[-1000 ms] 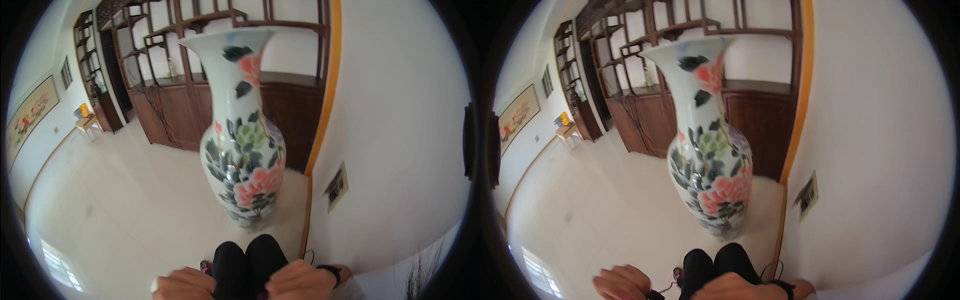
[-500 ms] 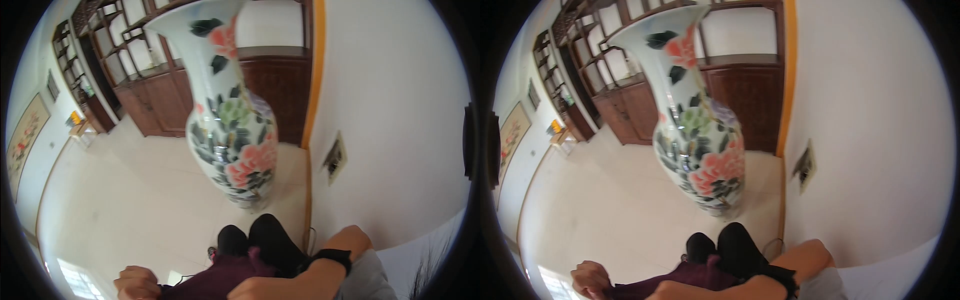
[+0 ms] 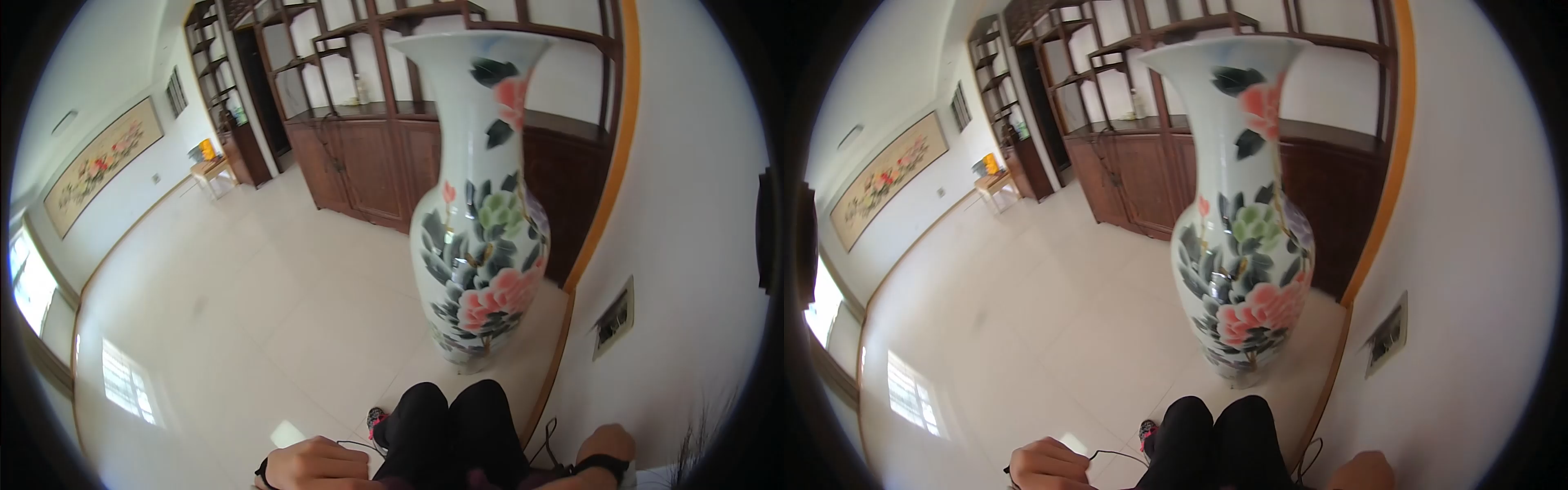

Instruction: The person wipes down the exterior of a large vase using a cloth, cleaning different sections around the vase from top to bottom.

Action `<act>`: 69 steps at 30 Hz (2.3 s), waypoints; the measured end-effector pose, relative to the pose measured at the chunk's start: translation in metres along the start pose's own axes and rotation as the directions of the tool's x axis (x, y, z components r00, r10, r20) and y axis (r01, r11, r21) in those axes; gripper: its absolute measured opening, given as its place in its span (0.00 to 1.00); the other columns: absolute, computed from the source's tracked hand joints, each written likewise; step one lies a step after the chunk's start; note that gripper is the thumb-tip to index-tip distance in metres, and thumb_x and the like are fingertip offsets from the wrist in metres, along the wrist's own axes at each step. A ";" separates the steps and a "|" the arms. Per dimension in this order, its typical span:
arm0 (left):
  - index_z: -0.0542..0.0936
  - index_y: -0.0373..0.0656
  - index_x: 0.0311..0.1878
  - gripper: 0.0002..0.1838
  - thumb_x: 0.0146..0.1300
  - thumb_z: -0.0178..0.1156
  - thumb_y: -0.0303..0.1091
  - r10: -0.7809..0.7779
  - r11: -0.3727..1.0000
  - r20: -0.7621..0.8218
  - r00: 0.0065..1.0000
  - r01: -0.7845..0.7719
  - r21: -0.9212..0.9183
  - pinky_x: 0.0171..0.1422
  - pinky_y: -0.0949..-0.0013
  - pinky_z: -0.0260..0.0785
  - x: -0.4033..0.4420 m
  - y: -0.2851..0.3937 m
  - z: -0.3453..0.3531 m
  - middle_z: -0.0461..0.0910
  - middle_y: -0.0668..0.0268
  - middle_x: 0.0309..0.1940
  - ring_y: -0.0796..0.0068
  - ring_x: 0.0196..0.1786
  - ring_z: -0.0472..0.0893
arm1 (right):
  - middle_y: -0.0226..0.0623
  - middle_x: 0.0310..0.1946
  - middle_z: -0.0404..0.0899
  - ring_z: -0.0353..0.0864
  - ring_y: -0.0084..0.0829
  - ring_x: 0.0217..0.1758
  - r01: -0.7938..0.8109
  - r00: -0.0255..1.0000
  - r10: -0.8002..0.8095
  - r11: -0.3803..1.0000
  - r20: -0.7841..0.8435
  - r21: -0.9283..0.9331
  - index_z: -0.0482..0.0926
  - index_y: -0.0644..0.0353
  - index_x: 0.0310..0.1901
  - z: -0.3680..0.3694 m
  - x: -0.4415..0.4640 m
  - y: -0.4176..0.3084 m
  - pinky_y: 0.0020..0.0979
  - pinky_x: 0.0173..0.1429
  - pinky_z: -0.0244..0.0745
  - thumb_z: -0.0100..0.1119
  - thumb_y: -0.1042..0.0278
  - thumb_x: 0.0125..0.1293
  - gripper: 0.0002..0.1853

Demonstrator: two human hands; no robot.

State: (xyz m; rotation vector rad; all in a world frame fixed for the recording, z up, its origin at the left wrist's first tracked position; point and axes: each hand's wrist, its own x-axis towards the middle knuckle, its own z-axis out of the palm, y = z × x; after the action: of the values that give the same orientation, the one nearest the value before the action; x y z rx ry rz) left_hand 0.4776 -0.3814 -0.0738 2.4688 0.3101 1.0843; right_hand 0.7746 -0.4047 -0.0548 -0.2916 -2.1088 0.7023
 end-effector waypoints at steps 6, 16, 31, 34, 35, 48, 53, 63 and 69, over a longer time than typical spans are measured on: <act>0.83 0.34 0.39 0.18 0.66 0.71 0.44 -0.001 0.990 0.230 0.973 0.033 -0.135 0.21 0.64 0.66 0.004 -0.015 0.016 0.77 0.60 0.23 0.65 0.21 0.77 | 0.42 0.33 0.82 0.81 0.42 0.29 0.020 0.999 -0.040 0.900 -0.035 -0.435 0.82 0.66 0.50 -0.007 -0.007 -0.017 0.33 0.35 0.78 0.65 0.58 0.68 0.19; 0.81 0.39 0.39 0.12 0.72 0.62 0.39 -0.522 0.837 0.197 0.830 0.453 0.308 0.38 0.54 0.73 -0.005 -0.100 -0.020 0.80 0.59 0.31 0.50 0.34 0.81 | 0.39 0.25 0.82 0.83 0.37 0.30 -0.313 0.932 0.357 0.884 0.068 -0.348 0.87 0.65 0.39 -0.058 -0.006 0.144 0.33 0.38 0.76 0.81 0.63 0.54 0.17; 0.83 0.38 0.45 0.12 0.73 0.51 0.31 -0.761 0.449 -0.150 0.631 0.680 0.580 0.33 0.56 0.78 0.028 -0.211 -0.023 0.83 0.56 0.21 0.58 0.24 0.85 | 0.47 0.24 0.84 0.84 0.42 0.22 -0.646 0.763 0.439 0.509 -0.475 -0.568 0.85 0.62 0.43 -0.093 -0.030 0.281 0.42 0.32 0.78 0.58 0.65 0.74 0.11; 0.82 0.35 0.46 0.14 0.70 0.45 0.23 -0.638 0.680 -0.323 0.699 0.708 0.188 0.29 0.63 0.78 0.072 -0.221 -0.026 0.83 0.56 0.20 0.63 0.21 0.85 | 0.43 0.25 0.86 0.83 0.31 0.19 -0.622 0.554 0.527 0.776 -0.644 0.099 0.83 0.65 0.49 -0.110 0.006 0.270 0.32 0.29 0.78 0.52 0.72 0.77 0.10; 0.81 0.34 0.48 0.13 0.69 0.46 0.22 -0.566 0.740 -0.420 0.709 0.662 0.122 0.33 0.61 0.79 0.084 -0.228 -0.026 0.84 0.55 0.21 0.61 0.24 0.86 | 0.40 0.28 0.86 0.84 0.24 0.23 -0.502 0.565 0.441 0.855 -0.697 0.133 0.80 0.66 0.53 -0.117 0.015 0.281 0.23 0.29 0.76 0.48 0.77 0.78 0.11; 0.46 0.24 0.79 0.43 0.76 0.53 0.44 -0.301 0.762 -0.632 0.714 0.578 0.291 0.82 0.46 0.51 0.170 -0.371 0.051 0.56 0.23 0.73 0.26 0.75 0.59 | 0.72 0.59 0.71 0.73 0.67 0.62 -0.517 0.697 -0.152 0.571 -0.701 -0.638 0.54 0.73 0.76 -0.104 0.090 0.392 0.52 0.67 0.71 0.52 0.60 0.76 0.35; 0.46 0.20 0.78 0.44 0.75 0.53 0.45 -0.252 0.708 -0.643 0.723 0.591 0.387 0.78 0.45 0.57 0.160 -0.380 0.077 0.60 0.23 0.70 0.26 0.72 0.63 | 0.77 0.60 0.70 0.73 0.69 0.63 -0.551 0.754 -0.096 0.445 -0.650 -0.705 0.58 0.81 0.72 -0.088 0.070 0.386 0.51 0.70 0.71 0.52 0.58 0.76 0.35; 0.51 0.18 0.76 0.40 0.73 0.52 0.40 -0.224 0.649 -0.599 0.769 0.576 0.497 0.80 0.44 0.53 0.146 -0.371 0.084 0.61 0.26 0.70 0.28 0.74 0.61 | 0.75 0.57 0.71 0.72 0.72 0.62 -0.526 0.787 -0.131 0.367 -0.603 -0.767 0.63 0.81 0.68 -0.065 0.047 0.385 0.57 0.69 0.68 0.55 0.57 0.73 0.34; 0.56 0.19 0.75 0.38 0.69 0.52 0.36 -0.136 0.697 -0.556 0.820 0.478 0.535 0.82 0.44 0.51 0.127 -0.361 0.089 0.62 0.30 0.71 0.31 0.76 0.60 | 0.75 0.57 0.70 0.70 0.75 0.62 -0.475 0.809 -0.169 0.375 -0.563 -0.796 0.67 0.81 0.61 -0.046 0.032 0.384 0.61 0.70 0.65 0.53 0.60 0.72 0.28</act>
State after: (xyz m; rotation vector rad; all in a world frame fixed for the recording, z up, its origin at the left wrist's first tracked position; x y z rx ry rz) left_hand 0.6168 -0.0416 -0.2133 2.4813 1.4630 1.6212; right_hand 0.7747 -0.0602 -0.2346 -1.2036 -1.6336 -0.5785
